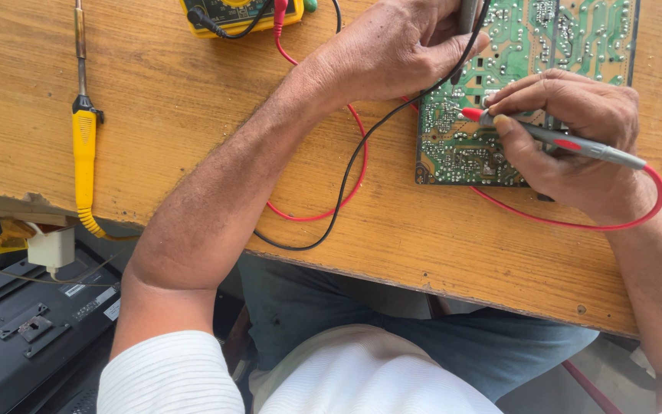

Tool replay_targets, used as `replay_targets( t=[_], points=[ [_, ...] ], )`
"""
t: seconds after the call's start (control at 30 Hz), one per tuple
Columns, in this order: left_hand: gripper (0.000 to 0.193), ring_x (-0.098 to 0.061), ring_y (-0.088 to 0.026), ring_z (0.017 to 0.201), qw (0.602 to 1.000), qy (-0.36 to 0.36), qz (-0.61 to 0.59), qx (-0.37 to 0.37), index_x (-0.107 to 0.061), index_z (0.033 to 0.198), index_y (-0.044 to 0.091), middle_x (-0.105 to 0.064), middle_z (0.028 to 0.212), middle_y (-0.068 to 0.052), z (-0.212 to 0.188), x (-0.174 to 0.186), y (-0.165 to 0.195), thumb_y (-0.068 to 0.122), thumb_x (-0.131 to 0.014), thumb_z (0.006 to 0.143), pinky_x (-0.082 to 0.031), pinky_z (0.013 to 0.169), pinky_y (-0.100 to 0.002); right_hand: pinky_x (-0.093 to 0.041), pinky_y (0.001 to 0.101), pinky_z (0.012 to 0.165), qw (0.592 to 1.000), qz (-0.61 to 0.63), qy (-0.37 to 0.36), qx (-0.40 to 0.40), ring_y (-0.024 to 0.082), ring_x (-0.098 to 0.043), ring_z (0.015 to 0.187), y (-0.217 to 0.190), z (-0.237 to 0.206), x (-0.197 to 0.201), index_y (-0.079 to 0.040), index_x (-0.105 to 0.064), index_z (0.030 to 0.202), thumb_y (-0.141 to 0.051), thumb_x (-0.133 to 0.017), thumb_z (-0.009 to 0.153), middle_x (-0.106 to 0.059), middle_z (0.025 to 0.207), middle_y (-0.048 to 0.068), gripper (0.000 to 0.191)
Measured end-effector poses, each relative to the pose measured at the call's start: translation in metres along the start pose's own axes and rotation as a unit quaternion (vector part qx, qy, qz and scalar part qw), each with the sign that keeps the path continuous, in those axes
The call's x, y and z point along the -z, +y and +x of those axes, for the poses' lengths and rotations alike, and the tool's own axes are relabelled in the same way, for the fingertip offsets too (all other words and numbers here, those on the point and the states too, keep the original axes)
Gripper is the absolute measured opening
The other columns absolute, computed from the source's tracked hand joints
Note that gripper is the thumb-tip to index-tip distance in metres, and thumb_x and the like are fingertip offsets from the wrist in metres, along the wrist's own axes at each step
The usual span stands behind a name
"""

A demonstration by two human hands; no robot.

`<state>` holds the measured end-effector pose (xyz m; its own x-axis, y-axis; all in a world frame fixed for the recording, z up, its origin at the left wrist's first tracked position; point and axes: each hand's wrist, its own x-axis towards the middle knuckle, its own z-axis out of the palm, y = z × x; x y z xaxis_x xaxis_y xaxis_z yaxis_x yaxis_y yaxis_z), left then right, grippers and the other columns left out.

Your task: The person uses a multimeter to test various points on a green circuit board. They hold the red and black probes and touch them to different solder joints and traces across the board while seated at a wooden workbench.

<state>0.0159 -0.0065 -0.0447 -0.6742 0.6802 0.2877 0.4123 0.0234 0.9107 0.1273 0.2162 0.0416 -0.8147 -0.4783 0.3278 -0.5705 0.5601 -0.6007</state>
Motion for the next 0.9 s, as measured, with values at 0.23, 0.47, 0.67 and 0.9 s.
replay_targets(
  t=[0.23, 0.47, 0.67, 0.9],
  points=[
    [0.022, -0.06, -0.006, 0.082, 1.0, -0.001, 0.01, 0.0, -0.058, 0.115, 0.002, -0.071, 0.093, -0.002, -0.0012, 0.0007, -0.0019, 0.021, -0.067, 0.114, -0.055, 0.071, -0.029, -0.061, 0.0323, 0.087, 1.0, 0.03, 0.008, -0.006, 0.024, -0.075, 0.096, 0.0017, -0.0031, 0.0005, 0.003, -0.067, 0.099, 0.003, -0.068, 0.095, -0.074, 0.105, 0.017, 0.004],
    [0.021, -0.057, -0.005, 0.083, 0.999, -0.011, -0.029, 0.027, -0.061, 0.115, 0.002, -0.068, 0.092, 0.0, -0.001, 0.0004, -0.0006, 0.022, -0.065, 0.114, -0.054, 0.071, -0.029, -0.061, 0.0331, 0.087, 1.0, 0.028, 0.006, -0.008, 0.024, -0.075, 0.097, 0.0006, -0.0018, 0.0004, 0.003, -0.067, 0.098, 0.003, -0.067, 0.094, -0.074, 0.105, 0.017, 0.005],
    [0.021, -0.059, -0.004, 0.087, 0.998, -0.012, -0.053, 0.012, -0.061, 0.117, 0.001, -0.07, 0.097, -0.001, 0.0002, -0.0009, -0.0021, 0.022, -0.065, 0.116, -0.056, 0.075, -0.028, -0.061, 0.033, 0.085, 1.0, 0.015, 0.003, -0.006, 0.025, -0.076, 0.096, -0.0001, -0.0005, -0.0001, 0.003, -0.067, 0.096, 0.004, -0.068, 0.093, -0.075, 0.104, 0.017, 0.003],
    [0.021, -0.06, -0.004, 0.089, 0.998, -0.014, -0.05, 0.024, -0.063, 0.119, 0.001, -0.071, 0.098, -0.001, -0.0012, -0.0011, -0.0025, 0.022, -0.064, 0.115, -0.058, 0.078, -0.027, -0.061, 0.0336, 0.084, 1.0, 0.006, 0.003, -0.003, 0.025, -0.076, 0.094, -0.0001, -0.0008, -0.001, 0.003, -0.067, 0.095, 0.004, -0.069, 0.091, -0.075, 0.102, 0.017, 0.004]
  ],
)
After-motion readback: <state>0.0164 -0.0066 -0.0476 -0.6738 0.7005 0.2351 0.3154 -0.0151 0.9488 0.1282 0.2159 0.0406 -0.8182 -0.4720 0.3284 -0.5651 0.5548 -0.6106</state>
